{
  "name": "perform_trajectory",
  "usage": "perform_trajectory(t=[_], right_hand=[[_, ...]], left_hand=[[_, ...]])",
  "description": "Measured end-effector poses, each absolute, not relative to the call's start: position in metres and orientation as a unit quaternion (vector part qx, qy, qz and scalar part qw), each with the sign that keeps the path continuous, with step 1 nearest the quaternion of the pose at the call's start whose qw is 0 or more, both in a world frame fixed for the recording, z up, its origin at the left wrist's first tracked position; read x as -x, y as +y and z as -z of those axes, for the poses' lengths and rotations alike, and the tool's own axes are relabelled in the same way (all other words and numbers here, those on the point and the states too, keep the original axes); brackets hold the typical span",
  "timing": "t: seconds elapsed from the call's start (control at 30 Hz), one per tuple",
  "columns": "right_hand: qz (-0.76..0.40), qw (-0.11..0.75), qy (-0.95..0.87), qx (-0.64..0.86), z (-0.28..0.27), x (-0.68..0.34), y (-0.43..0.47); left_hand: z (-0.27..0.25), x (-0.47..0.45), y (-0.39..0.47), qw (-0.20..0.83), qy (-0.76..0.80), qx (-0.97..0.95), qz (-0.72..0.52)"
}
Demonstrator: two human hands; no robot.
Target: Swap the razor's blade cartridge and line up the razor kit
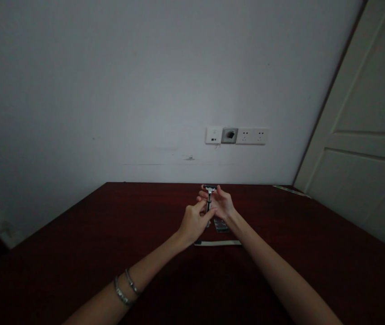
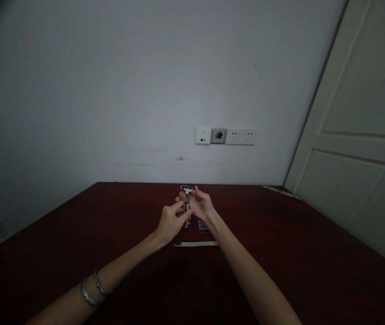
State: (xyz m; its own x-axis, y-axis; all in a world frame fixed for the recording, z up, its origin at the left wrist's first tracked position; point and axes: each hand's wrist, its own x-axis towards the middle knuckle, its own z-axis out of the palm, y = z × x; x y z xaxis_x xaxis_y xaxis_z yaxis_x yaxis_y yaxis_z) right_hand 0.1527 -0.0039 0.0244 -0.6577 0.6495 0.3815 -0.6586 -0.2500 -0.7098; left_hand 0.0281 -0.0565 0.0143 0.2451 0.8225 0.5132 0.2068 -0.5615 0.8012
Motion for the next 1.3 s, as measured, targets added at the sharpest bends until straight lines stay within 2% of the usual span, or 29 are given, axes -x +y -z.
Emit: perform_trajectory(t=[0.3, 1.3], right_hand=[[-0.786, 0.440, -0.433, 0.023, -0.0288, -0.1515, -0.0088], [-0.792, 0.410, -0.451, -0.014, -0.0243, -0.1520, -0.0047]], left_hand=[[-0.0132, -0.0288, -0.0558, 0.297, 0.361, -0.725, -0.506], [-0.0155, -0.0301, -0.0572, 0.296, 0.354, -0.714, -0.526]])
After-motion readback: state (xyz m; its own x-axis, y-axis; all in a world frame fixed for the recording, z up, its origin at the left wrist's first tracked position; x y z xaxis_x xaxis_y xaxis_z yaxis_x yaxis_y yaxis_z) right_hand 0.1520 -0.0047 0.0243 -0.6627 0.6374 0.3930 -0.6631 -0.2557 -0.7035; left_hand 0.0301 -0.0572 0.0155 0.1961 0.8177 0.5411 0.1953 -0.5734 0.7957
